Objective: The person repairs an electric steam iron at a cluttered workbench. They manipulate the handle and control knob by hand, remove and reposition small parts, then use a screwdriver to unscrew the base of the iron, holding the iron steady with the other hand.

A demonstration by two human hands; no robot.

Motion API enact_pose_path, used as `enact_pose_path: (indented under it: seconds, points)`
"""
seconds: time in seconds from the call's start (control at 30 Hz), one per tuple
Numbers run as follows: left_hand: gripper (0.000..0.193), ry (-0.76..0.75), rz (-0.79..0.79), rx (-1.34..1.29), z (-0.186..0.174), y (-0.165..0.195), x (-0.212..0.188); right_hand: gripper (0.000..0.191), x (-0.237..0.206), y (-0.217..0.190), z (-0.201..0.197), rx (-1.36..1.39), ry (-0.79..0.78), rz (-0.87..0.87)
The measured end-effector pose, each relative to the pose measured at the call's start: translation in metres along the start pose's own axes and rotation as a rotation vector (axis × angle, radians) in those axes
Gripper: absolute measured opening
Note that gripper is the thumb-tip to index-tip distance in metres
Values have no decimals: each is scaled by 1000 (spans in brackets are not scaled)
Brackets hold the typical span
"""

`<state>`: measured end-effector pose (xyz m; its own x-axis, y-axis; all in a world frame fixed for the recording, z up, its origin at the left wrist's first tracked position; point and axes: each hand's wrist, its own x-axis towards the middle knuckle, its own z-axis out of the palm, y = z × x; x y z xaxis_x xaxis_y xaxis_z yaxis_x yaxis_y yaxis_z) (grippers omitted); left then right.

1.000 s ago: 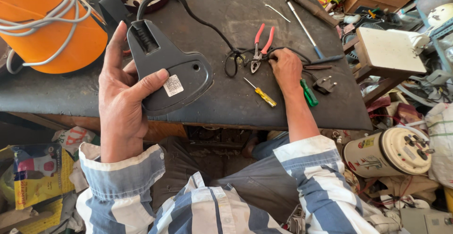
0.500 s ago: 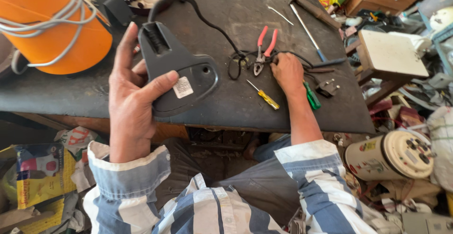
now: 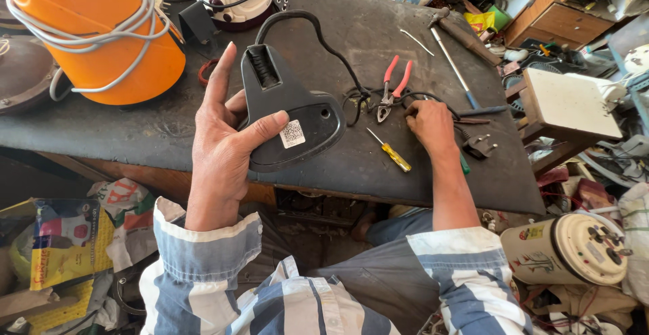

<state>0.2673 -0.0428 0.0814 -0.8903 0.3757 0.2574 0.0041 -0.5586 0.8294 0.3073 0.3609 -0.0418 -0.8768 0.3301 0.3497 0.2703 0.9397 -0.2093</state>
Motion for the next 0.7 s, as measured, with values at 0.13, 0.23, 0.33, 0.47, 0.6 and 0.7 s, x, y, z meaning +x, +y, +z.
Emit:
enact_pose_path:
  seconds: [0.13,0.23,0.33,0.47,0.6,0.7]
  points:
    - [102,-4,19,-3,0,-1,0,21,5,1,4,-43,-9,15]
    - [103,-13,20,-28,1,-1,-1,21,3,-1,6,-50,51,0]
    - [103,-10,25,10,4,-1,-1,21,-3,-12,-4,82,102,58]
    - [103,-8,25,63,8,-2,-1,15,-13,-48,-42,568,173,112]
    - [103,-29,25,71,14,-3,-2,10,-31,-101,-92,984,212,-27]
    - [103,-40,34,78,18,-4,-1,12,-51,-141,-125,1013,235,-171]
